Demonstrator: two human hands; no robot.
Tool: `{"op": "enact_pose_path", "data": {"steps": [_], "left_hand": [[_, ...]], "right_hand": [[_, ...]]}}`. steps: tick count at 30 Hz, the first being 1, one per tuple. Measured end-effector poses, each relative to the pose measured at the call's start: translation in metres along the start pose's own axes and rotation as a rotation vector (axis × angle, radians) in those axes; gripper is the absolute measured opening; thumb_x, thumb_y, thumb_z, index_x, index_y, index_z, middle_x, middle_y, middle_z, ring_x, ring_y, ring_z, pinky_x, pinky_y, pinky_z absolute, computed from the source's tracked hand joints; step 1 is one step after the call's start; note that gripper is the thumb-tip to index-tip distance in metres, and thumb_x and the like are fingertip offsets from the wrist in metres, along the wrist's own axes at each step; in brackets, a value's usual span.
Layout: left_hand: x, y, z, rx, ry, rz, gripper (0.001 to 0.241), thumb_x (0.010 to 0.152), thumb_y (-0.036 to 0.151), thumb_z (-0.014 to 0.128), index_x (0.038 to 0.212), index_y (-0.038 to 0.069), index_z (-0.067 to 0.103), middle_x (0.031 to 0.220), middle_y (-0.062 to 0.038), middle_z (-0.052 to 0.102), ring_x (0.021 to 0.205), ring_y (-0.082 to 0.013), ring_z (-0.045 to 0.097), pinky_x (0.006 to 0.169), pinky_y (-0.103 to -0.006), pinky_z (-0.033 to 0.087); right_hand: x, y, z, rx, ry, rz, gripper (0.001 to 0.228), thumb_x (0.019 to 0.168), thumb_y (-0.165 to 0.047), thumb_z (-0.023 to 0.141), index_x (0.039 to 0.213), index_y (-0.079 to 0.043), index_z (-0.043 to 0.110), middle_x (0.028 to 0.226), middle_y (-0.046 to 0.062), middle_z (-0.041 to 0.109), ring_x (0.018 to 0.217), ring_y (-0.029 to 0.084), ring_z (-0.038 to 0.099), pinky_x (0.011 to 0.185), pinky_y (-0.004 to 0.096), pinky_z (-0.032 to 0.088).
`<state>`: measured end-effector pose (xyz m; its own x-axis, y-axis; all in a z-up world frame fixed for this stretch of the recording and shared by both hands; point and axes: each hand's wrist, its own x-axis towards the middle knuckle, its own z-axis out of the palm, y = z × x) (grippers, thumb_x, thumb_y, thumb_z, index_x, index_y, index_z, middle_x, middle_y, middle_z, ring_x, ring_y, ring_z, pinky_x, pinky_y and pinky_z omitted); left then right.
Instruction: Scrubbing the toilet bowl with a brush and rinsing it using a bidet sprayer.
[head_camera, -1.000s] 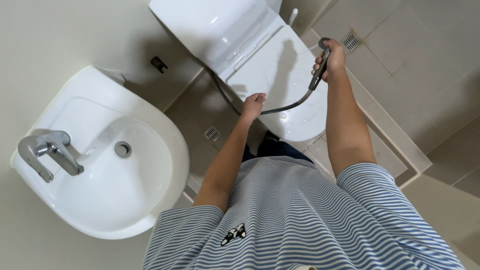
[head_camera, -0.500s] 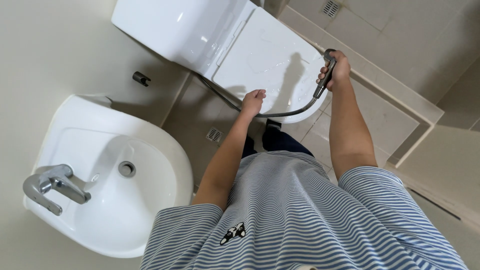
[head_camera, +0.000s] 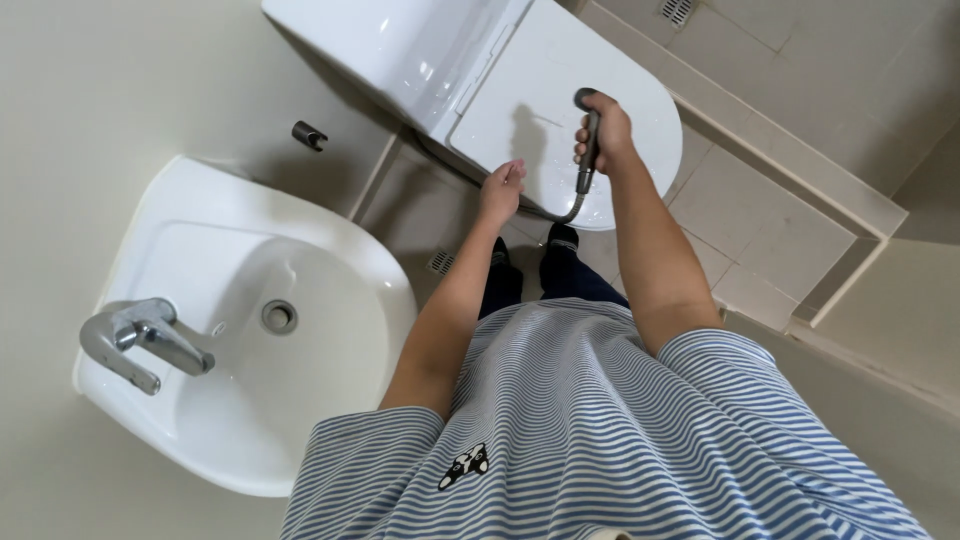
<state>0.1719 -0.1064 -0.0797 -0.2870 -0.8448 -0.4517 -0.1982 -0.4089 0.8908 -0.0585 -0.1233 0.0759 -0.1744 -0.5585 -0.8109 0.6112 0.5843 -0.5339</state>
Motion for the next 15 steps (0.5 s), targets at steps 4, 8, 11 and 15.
{"op": "enact_pose_path", "data": {"steps": [4, 8, 11, 15], "left_hand": [[0.008, 0.003, -0.027, -0.126, 0.032, 0.054, 0.036, 0.105, 0.022, 0.054, 0.135, 0.004, 0.063, 0.113, -0.005, 0.071, 0.095, -0.0100, 0.067, 0.083, -0.0290, 0.058], [-0.011, 0.051, -0.054, 0.010, 0.099, 0.113, 0.041, 0.106, 0.023, 0.055, 0.144, 0.009, 0.056, 0.097, -0.003, 0.062, 0.077, -0.0116, 0.058, 0.074, -0.0286, 0.053], [-0.014, 0.053, -0.068, 0.006, 0.121, 0.130, 0.044, 0.105, 0.022, 0.054, 0.147, 0.010, 0.053, 0.098, -0.001, 0.062, 0.078, -0.0109, 0.058, 0.074, -0.0282, 0.053], [-0.027, 0.054, -0.082, -0.006, 0.101, 0.046, 0.043, 0.106, 0.021, 0.052, 0.148, 0.011, 0.050, 0.110, 0.003, 0.064, 0.085, -0.0089, 0.064, 0.077, -0.0266, 0.055]], "right_hand": [[-0.018, 0.013, 0.062, -0.062, -0.084, 0.002, 0.034, 0.086, -0.042, 0.064, 0.074, -0.013, 0.049, 0.056, 0.004, 0.047, 0.044, 0.021, 0.045, 0.046, 0.040, 0.043], [-0.040, 0.018, 0.108, -0.125, -0.168, -0.014, 0.035, 0.087, -0.040, 0.065, 0.073, -0.013, 0.049, 0.055, 0.003, 0.048, 0.043, 0.020, 0.045, 0.045, 0.039, 0.041], [-0.049, 0.021, 0.120, -0.145, -0.177, -0.029, 0.034, 0.087, -0.039, 0.065, 0.073, -0.013, 0.049, 0.056, 0.003, 0.048, 0.043, 0.020, 0.045, 0.045, 0.038, 0.039], [-0.049, 0.029, 0.104, -0.153, -0.085, -0.078, 0.031, 0.088, -0.037, 0.065, 0.076, -0.013, 0.051, 0.058, 0.004, 0.049, 0.044, 0.019, 0.045, 0.045, 0.039, 0.040]]}}
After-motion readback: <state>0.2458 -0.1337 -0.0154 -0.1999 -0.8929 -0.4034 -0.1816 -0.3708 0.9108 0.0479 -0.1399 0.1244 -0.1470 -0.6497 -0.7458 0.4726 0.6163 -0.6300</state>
